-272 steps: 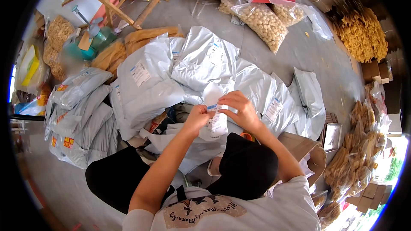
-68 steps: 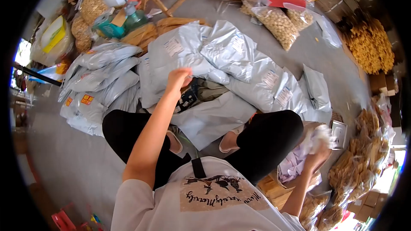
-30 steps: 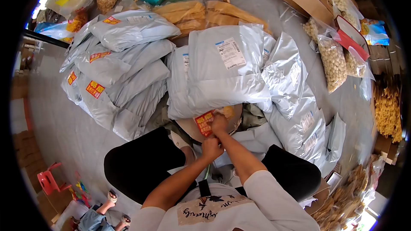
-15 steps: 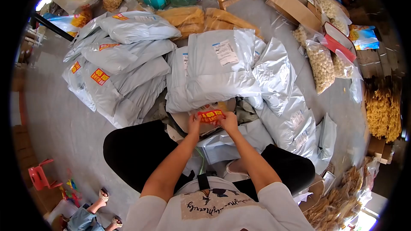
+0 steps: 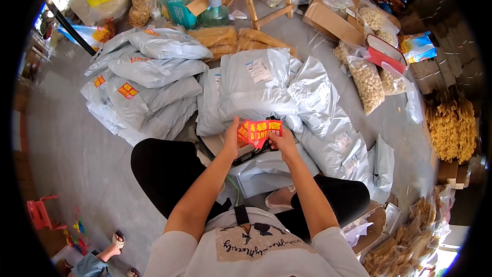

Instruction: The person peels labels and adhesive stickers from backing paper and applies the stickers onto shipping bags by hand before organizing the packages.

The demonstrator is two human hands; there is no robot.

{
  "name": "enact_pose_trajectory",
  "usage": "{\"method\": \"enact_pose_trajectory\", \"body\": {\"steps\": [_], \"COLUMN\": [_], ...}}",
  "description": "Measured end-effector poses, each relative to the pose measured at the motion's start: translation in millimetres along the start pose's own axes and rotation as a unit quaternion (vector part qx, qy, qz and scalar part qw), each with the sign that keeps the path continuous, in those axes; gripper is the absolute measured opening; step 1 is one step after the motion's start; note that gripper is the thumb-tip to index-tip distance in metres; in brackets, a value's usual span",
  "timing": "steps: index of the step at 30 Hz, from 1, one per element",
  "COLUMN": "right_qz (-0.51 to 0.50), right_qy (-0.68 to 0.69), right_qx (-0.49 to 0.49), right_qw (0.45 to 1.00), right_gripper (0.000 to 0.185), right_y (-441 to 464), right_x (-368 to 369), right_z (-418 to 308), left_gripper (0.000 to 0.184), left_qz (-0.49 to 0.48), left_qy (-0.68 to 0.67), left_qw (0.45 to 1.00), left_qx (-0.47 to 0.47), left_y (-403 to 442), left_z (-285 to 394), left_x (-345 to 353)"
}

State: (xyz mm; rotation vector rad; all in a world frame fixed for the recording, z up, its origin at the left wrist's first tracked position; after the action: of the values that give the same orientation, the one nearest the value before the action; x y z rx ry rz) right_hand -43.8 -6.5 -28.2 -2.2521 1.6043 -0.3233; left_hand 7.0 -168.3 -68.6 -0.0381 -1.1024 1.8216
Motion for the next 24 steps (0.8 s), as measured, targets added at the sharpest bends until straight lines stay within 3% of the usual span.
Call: {"method": "enact_pose_trajectory", "body": {"steps": [1,2,4,5,6,7,8,10,11,13,15,17,20,24], "right_qz": [0.001,0.002,-0.009,-0.016,-0.016,0.021,0.059,0.069,0.078,0.084,0.090,0.069,0.116,0.084], "right_qy": [0.050,0.100,0.061,0.024,0.024,-0.088,-0.199,-0.241,-0.281,-0.252,-0.222,-0.144,-0.200,-0.160], "right_qx": [0.020,0.040,0.041,0.044,0.044,-0.049,-0.141,-0.182,-0.222,-0.214,-0.206,-0.112,-0.166,-0.147], "right_qw": [0.999,0.994,0.997,0.999,0.999,0.995,0.968,0.951,0.930,0.940,0.949,0.981,0.959,0.972], "right_gripper": [0.006,0.006,0.009,0.012,0.012,0.014,0.016,0.017,0.019,0.018,0.017,0.014,0.012,0.015], "right_y": [-2,-3,-5,-6,-9,-12,-16,-13,-13,-24,-29,-26,-26,-32], "right_x": [2,5,3,2,3,-1,-4,-12,-14,-10,-10,-15,-27,-28], "right_z": [-2,-4,-5,-5,-6,-17,-28,-26,-27,-42,-51,-44,-49,-61], "left_gripper": [0.061,0.061,0.059,0.059,0.057,0.055,0.055,0.044,0.044,0.042,0.036,0.031,0.021,0.013], "left_qz": [-0.034,-0.034,-0.232,-0.231,-0.293,-0.354,-0.355,-0.421,-0.421,-0.406,-0.368,-0.329,-0.282,-0.212], "left_qy": [-0.038,-0.039,-0.168,-0.169,-0.183,-0.197,-0.197,-0.107,-0.108,-0.111,-0.122,-0.134,-0.100,0.066], "left_qw": [0.997,0.997,0.949,0.950,0.929,0.904,0.904,0.890,0.890,0.906,0.921,0.935,0.954,0.973], "left_qx": [-0.061,-0.057,-0.130,-0.128,-0.132,-0.137,-0.137,-0.138,-0.138,-0.047,-0.026,-0.004,0.010,0.065], "left_y": [-5,-10,-39,-47,-58,-65,-61,-53,-48,-46,-54,-57,-52,-52], "left_z": [-2,1,12,19,26,30,29,22,15,17,19,20,15,15], "left_x": [2,0,22,25,34,41,39,37,36,42,49,48,37,27]}}
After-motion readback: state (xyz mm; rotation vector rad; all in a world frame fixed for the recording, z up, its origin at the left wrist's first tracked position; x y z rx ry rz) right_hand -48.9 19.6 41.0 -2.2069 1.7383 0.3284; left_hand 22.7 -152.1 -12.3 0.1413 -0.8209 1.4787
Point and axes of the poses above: each hand's wrist, its own y-axis towards the middle knuckle, its own x-axis out of the palm, z = x × y, the point moved 5 cm from there along y, towards the middle knuckle, and after that the axes turned 4 degrees about -x, right-handed, at the moved point
